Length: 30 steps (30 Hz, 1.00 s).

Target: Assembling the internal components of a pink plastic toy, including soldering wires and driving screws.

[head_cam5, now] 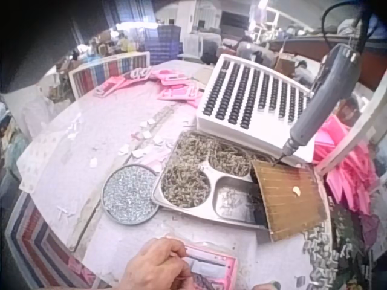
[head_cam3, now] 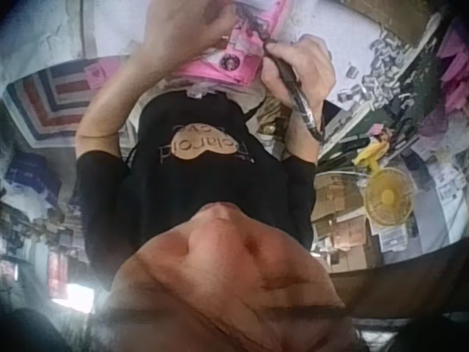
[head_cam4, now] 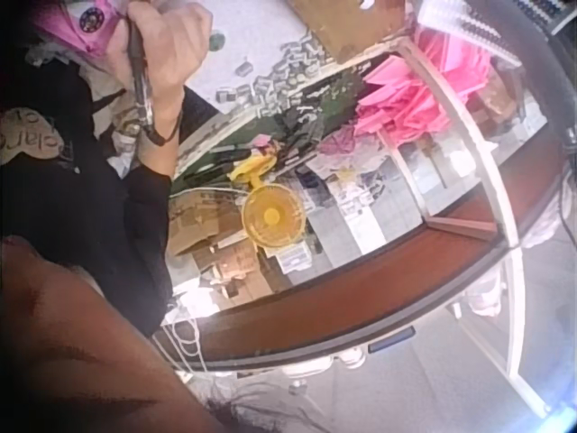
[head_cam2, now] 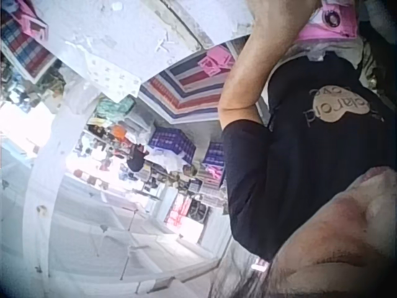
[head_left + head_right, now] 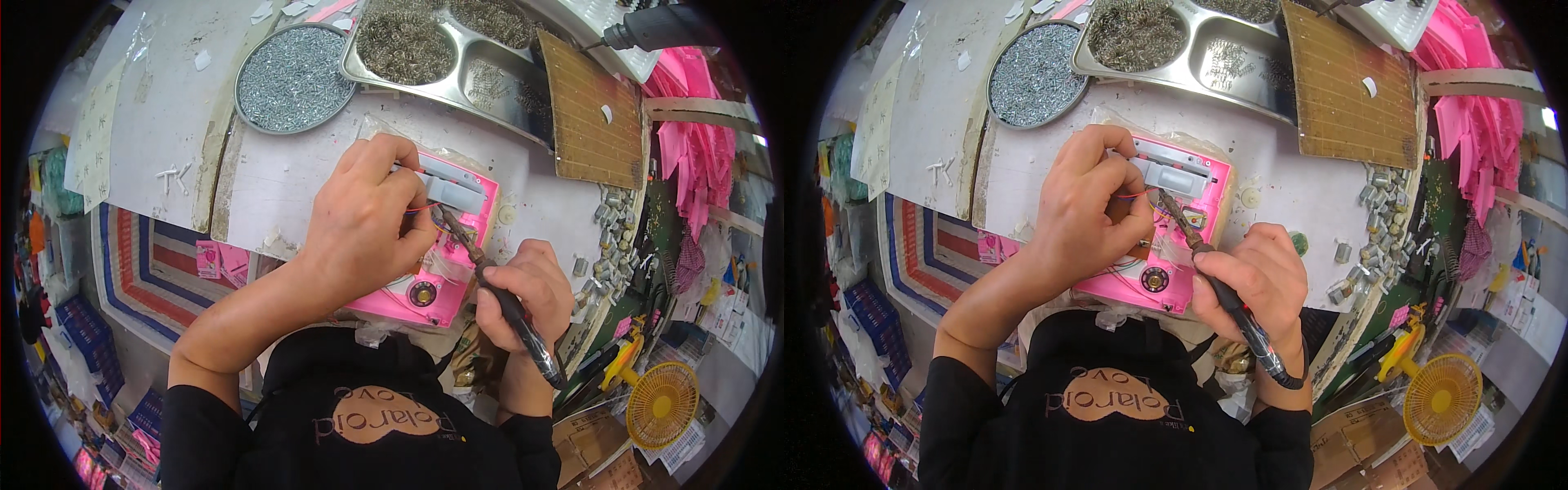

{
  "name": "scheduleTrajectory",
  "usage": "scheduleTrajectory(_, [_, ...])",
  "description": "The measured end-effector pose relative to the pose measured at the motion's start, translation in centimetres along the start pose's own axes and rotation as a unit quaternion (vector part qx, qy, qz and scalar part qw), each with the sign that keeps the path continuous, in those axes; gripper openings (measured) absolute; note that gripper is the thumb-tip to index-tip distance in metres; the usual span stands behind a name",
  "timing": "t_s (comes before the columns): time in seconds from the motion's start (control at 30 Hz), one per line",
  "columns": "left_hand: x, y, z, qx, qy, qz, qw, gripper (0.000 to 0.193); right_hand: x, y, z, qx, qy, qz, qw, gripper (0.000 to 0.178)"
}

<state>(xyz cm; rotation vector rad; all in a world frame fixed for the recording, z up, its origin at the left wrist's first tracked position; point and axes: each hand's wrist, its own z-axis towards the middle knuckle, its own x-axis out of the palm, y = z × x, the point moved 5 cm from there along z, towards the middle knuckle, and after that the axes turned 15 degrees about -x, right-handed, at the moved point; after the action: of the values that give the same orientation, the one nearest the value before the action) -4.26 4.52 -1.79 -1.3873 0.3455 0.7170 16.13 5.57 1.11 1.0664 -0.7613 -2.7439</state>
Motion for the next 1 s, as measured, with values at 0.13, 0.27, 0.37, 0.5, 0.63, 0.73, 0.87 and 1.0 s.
scheduleTrajectory(0.13, [0.1,0.0,0.0,0.002,-0.002,0.000,1.000,0.016,0.0,0.2,-0.1,0.004,-0.008,0.000,1.000,0.025])
scheduleTrajectory(0.27, [0.1,-0.1,-0.1,-0.003,-0.004,0.001,1.000,0.015,-0.2,0.5,-0.1,0.009,-0.020,-0.002,1.000,0.032])
scheduleTrajectory(0.37, [0.0,-0.2,0.0,0.006,-0.015,0.003,1.000,0.014,-0.7,1.0,-0.3,0.017,-0.024,-0.001,1.000,0.032])
scheduleTrajectory(0.5, [0.0,-0.1,0.0,-0.004,-0.007,0.005,1.000,0.013,-1.4,1.5,-0.5,0.025,-0.026,-0.002,0.999,0.030])
scheduleTrajectory(0.63, [0.1,0.0,-0.1,-0.016,0.004,0.007,1.000,0.014,-1.9,1.6,-1.1,0.029,-0.033,0.000,0.999,0.029])
scheduleTrajectory(0.73, [0.1,0.0,-0.1,-0.017,0.001,0.006,1.000,0.013,-2.0,1.5,-1.2,0.037,-0.035,0.000,0.999,0.029])
scheduleTrajectory(0.87, [0.1,0.1,-0.1,-0.010,-0.001,0.007,1.000,0.013,-2.1,1.5,-1.2,0.030,-0.043,-0.006,0.999,0.029])
scheduleTrajectory(1.0, [0.0,0.1,-0.1,-0.006,0.004,0.004,1.000,0.013,-2.2,1.5,-1.1,0.030,-0.044,-0.005,0.999,0.028])
